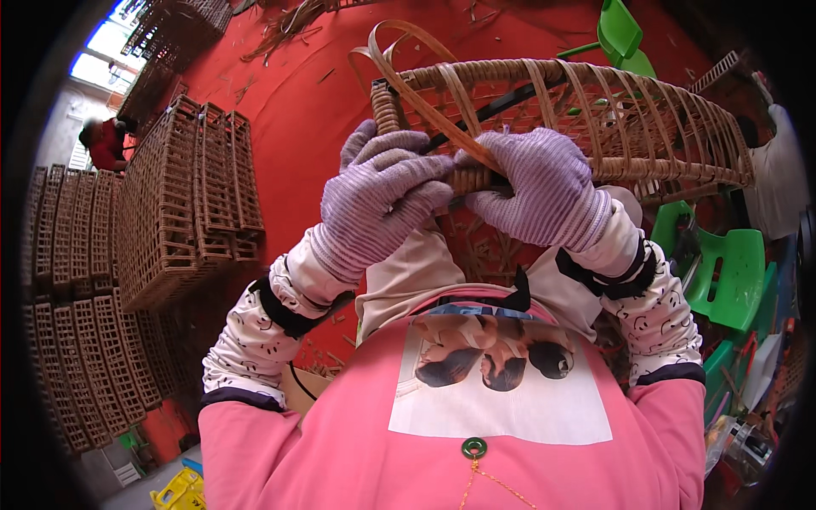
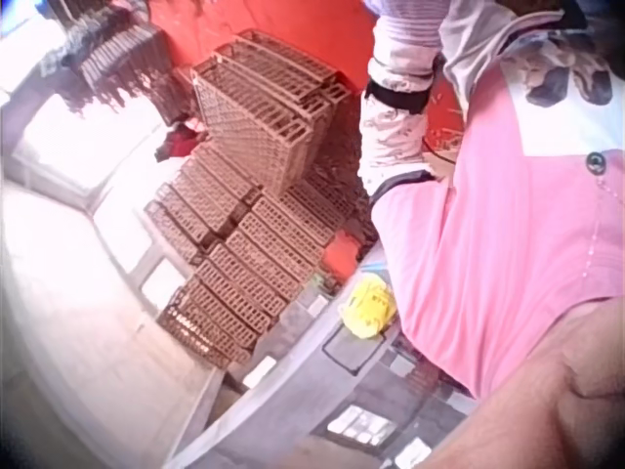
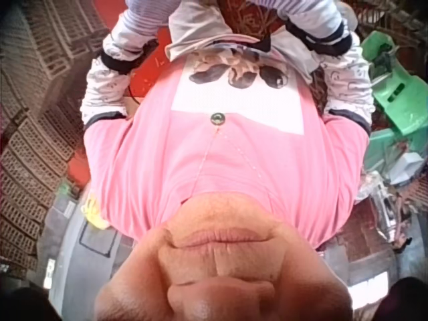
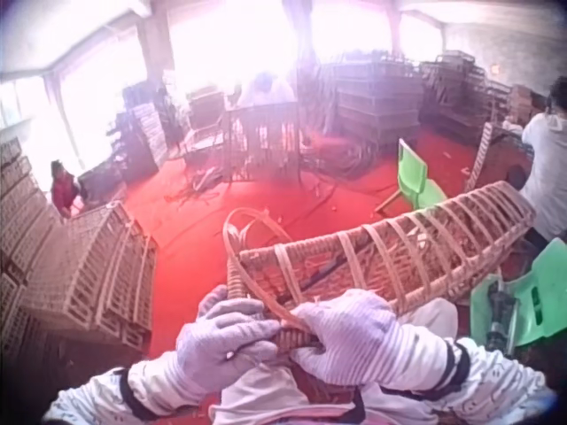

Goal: Using a pneumatic nailer and manual weaving to assemble large wicker or bamboo structures for furniture manufacturing.

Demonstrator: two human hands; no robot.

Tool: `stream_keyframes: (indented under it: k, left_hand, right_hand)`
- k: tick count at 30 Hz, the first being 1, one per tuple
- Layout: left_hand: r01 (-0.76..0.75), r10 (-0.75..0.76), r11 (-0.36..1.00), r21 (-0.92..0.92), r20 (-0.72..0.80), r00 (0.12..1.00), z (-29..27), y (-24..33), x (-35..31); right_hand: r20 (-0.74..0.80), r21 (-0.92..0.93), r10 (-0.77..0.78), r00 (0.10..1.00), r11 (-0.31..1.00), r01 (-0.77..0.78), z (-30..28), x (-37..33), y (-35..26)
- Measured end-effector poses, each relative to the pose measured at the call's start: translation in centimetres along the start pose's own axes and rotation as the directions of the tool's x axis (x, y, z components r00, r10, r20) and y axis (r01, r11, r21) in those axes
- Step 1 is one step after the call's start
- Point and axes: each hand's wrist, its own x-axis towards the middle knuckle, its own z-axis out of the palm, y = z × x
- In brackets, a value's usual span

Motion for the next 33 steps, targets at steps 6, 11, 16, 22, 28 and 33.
stream_keyframes:
  k: [6,11,16,22,28,33]
  left_hand:
    - [-0.056,0.045,0.985,0.166,0.071,0.997,-0.9,-0.2,0.8]
    - [-0.104,0.075,0.97,0.22,0.136,0.988,-1.2,-0.7,0.9]
    - [-0.138,0.12,0.969,0.206,0.096,0.988,-0.5,-0.6,1.4]
    - [-0.074,0.07,0.992,0.103,0.048,0.996,0.8,-4.8,-0.5]
    - [-0.09,0.069,0.985,0.145,0.145,0.987,0.1,-7.8,-0.4]
    - [0.039,-0.09,0.966,0.257,0.187,0.978,-3.0,-5.0,-0.5]
  right_hand:
    - [0.009,0.084,0.021,1.0,0.996,-0.022,0.0,0.1,0.4]
    - [0.02,0.166,0.057,0.998,0.984,-0.06,0.0,0.3,0.6]
    - [0.046,0.244,0.175,0.983,0.953,-0.181,-1.0,-0.1,0.5]
    - [-0.742,0.641,0.487,0.461,0.716,0.277,-1.0,-5.6,8.8]
    - [-0.552,0.71,0.82,-0.151,0.368,-0.601,2.3,-23.3,20.3]
    - [-0.446,0.514,0.891,-0.083,0.179,-0.839,5.4,-29.6,27.1]
